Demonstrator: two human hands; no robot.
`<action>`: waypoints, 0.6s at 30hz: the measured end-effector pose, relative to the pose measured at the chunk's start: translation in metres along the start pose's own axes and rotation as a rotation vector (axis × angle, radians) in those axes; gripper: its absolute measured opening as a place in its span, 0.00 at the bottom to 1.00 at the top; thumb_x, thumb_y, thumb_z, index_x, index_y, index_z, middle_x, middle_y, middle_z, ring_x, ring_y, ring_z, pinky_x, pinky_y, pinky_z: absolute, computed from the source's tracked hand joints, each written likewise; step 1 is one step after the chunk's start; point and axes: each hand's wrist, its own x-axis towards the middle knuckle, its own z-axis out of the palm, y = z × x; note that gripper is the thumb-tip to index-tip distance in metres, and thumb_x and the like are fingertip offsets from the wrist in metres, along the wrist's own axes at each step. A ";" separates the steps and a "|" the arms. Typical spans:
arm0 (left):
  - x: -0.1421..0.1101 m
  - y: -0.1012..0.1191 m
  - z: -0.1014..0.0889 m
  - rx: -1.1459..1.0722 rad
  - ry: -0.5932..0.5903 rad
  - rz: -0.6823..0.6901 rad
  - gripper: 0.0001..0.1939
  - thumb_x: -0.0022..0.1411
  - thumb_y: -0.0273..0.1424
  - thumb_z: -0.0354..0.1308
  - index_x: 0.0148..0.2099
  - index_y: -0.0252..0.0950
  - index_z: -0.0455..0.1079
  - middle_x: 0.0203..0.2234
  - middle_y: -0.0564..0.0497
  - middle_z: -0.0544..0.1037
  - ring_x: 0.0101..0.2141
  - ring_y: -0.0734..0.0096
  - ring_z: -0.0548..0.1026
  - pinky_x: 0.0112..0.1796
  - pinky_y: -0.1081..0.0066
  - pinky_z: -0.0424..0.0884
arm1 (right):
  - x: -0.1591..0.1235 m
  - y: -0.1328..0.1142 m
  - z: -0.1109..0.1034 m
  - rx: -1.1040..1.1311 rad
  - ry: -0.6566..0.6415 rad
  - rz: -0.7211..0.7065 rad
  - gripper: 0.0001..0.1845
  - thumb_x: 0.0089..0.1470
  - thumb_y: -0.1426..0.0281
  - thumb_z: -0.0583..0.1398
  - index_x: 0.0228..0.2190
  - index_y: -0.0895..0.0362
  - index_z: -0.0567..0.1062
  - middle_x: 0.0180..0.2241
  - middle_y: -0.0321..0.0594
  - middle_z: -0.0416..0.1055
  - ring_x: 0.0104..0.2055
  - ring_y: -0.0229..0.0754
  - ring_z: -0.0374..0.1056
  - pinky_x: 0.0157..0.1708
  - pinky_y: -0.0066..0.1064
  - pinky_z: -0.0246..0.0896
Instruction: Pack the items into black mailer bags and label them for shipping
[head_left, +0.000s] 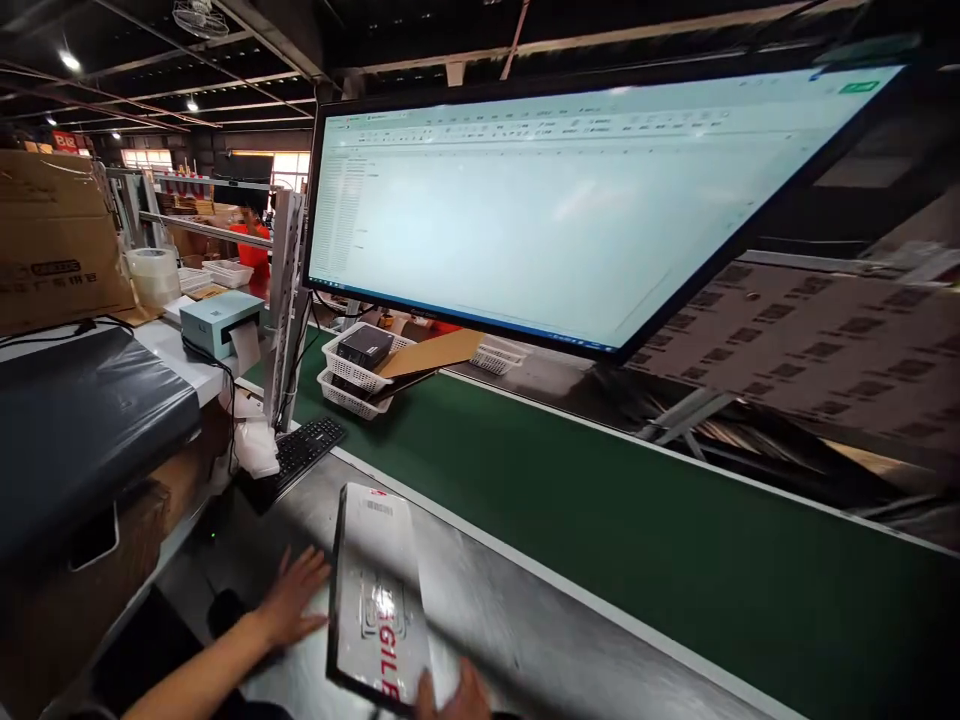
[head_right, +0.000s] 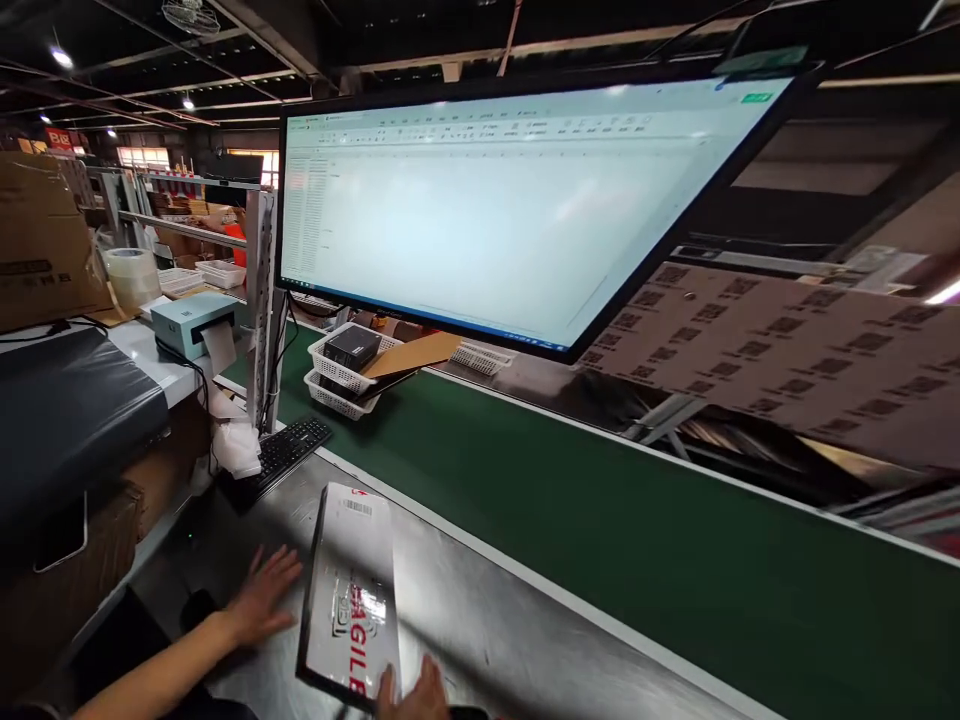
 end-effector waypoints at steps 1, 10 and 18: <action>-0.019 -0.016 -0.003 0.006 0.152 -0.126 0.36 0.70 0.48 0.54 0.75 0.42 0.59 0.74 0.38 0.63 0.74 0.44 0.59 0.72 0.31 0.49 | -0.010 -0.019 0.027 0.051 -0.052 -0.058 0.38 0.58 0.42 0.53 0.54 0.57 0.79 0.54 0.67 0.74 0.61 0.74 0.70 0.61 0.69 0.66; -0.167 -0.141 -0.003 0.096 0.607 -0.756 0.31 0.62 0.32 0.44 0.62 0.39 0.77 0.58 0.45 0.82 0.61 0.54 0.78 0.62 0.52 0.75 | -0.119 -0.140 0.199 0.247 -0.975 -0.548 0.51 0.38 0.60 0.74 0.65 0.31 0.70 0.71 0.42 0.65 0.70 0.75 0.62 0.66 0.66 0.61; -0.175 -0.149 0.007 0.302 0.044 -0.775 0.38 0.55 0.30 0.49 0.69 0.46 0.70 0.70 0.49 0.68 0.70 0.52 0.65 0.62 0.51 0.73 | -0.127 -0.132 0.241 0.190 -0.878 -0.357 0.38 0.35 0.60 0.71 0.52 0.27 0.81 0.61 0.36 0.77 0.60 0.72 0.74 0.58 0.60 0.71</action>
